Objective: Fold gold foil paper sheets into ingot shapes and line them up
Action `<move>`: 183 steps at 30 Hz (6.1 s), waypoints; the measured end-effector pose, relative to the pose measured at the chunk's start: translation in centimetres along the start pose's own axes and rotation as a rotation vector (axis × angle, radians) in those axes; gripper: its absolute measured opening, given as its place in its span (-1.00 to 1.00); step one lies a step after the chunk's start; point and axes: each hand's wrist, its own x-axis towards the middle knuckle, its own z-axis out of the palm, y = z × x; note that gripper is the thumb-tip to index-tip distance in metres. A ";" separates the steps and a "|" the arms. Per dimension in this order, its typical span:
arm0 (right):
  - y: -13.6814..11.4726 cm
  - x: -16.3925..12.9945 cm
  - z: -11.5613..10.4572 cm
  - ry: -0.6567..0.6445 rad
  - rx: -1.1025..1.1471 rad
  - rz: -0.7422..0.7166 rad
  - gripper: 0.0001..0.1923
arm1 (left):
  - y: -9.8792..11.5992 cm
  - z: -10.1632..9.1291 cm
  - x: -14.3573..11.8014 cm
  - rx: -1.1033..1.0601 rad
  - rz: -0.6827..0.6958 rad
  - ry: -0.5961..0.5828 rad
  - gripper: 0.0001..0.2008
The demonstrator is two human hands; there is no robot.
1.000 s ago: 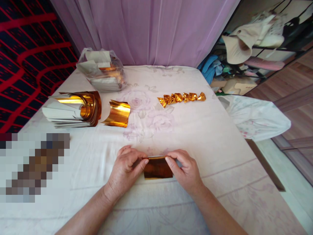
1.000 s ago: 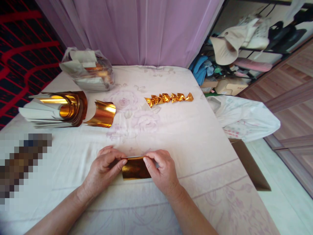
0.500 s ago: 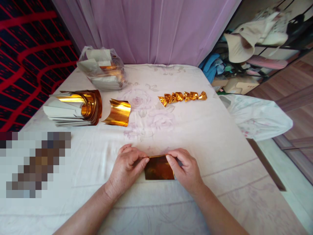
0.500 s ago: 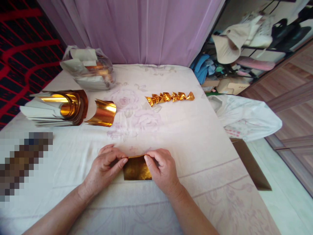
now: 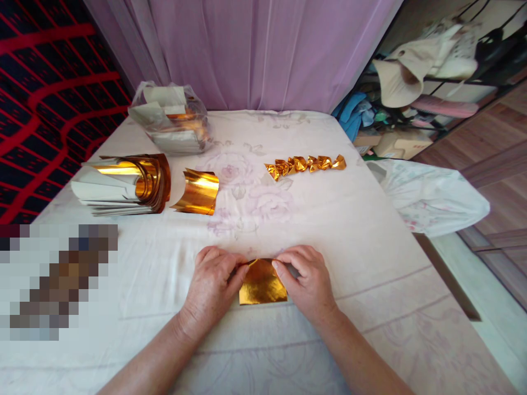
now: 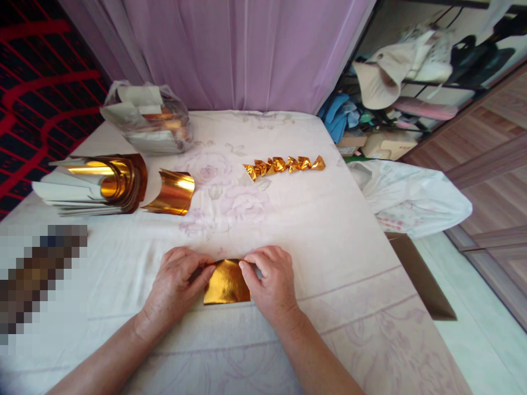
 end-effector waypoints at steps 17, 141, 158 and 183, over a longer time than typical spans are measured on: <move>0.1 -0.1 0.0 -0.018 -0.020 -0.007 -0.86 | -0.4 0.1 -0.1 -0.055 -0.058 -0.003 -0.93; -5.1 -6.0 0.1 -0.184 -0.192 -0.193 -0.63 | -0.6 -2.4 0.9 0.027 0.000 -0.451 -0.46; -6.0 -8.8 0.3 -0.193 -0.541 -0.029 -0.42 | -0.6 -2.4 0.9 0.015 -0.013 -0.476 -0.46; -6.4 -7.9 0.1 -0.243 -0.442 -0.086 -0.53 | -0.7 -2.3 0.8 0.048 0.008 -0.482 -0.42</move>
